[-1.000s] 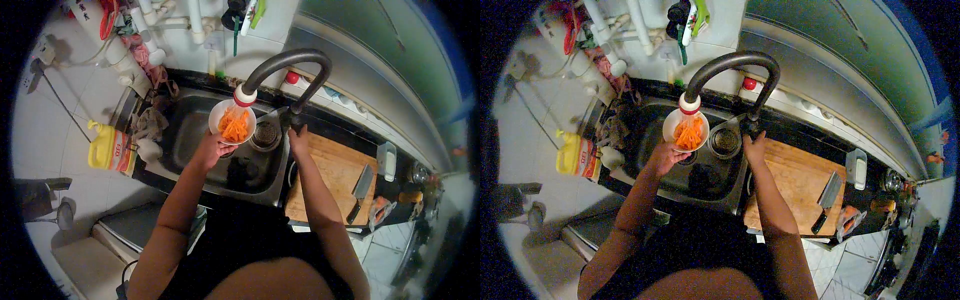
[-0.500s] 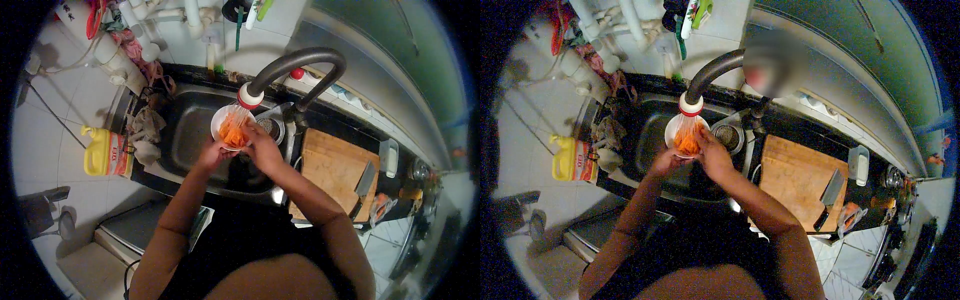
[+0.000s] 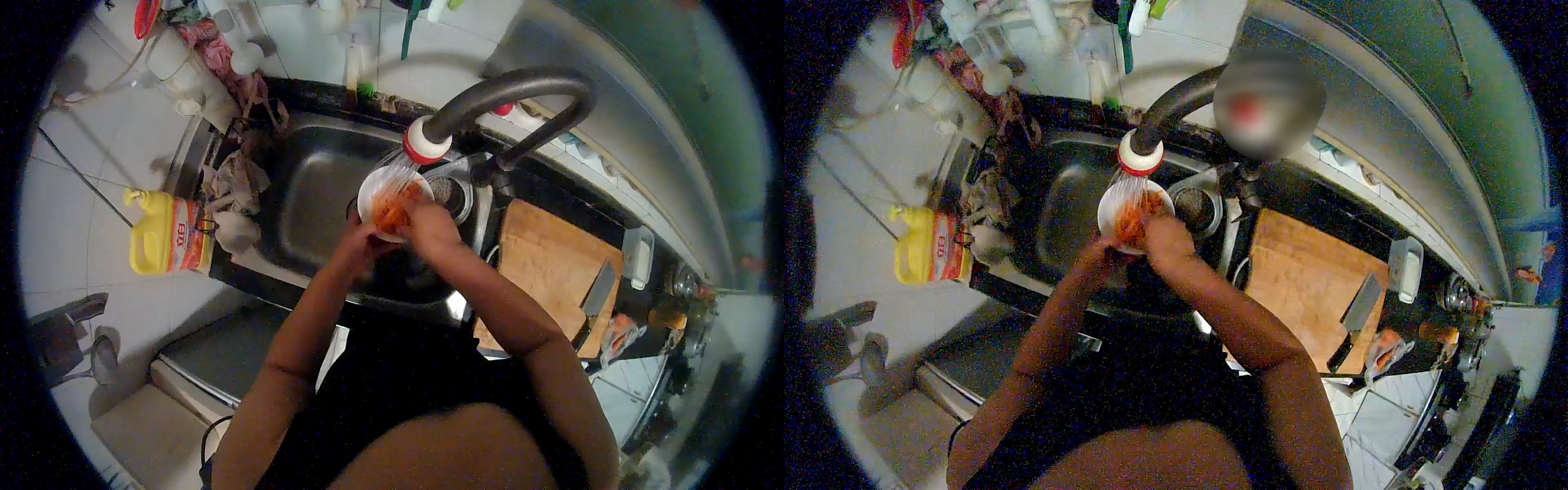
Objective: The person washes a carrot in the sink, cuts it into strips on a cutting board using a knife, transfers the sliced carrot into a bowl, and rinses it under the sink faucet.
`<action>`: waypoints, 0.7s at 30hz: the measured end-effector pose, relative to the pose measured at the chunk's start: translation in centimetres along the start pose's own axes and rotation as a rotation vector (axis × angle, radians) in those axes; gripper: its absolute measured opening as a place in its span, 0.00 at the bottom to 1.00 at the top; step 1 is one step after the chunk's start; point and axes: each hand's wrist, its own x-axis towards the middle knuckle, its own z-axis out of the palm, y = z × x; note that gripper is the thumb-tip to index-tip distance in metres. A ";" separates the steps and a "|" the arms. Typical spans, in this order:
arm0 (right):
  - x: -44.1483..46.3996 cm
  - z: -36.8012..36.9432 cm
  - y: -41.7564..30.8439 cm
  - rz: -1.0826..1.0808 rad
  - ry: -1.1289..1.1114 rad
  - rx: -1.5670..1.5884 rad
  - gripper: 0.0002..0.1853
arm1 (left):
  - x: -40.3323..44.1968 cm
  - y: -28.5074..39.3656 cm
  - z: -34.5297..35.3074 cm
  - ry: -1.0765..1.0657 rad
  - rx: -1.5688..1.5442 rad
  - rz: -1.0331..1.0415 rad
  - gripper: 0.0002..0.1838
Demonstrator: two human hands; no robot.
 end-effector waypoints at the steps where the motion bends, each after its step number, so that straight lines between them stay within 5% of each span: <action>1: -0.3 -0.2 0.1 -0.014 0.018 0.029 0.26 | 0.2 -0.2 -0.3 -0.004 -0.002 -0.006 0.35; 6: -2.0 -0.8 -0.2 -0.233 0.370 0.193 0.21 | 0.5 0.1 -1.1 -0.029 -0.036 0.054 0.35; 15: -3.1 0.0 -3.1 -0.472 0.380 0.213 0.15 | -5.9 4.3 0.3 0.176 -0.005 0.219 0.32; 21: -2.8 -0.6 -4.9 -0.281 0.358 0.129 0.20 | -6.0 2.8 -0.3 0.202 0.062 0.228 0.31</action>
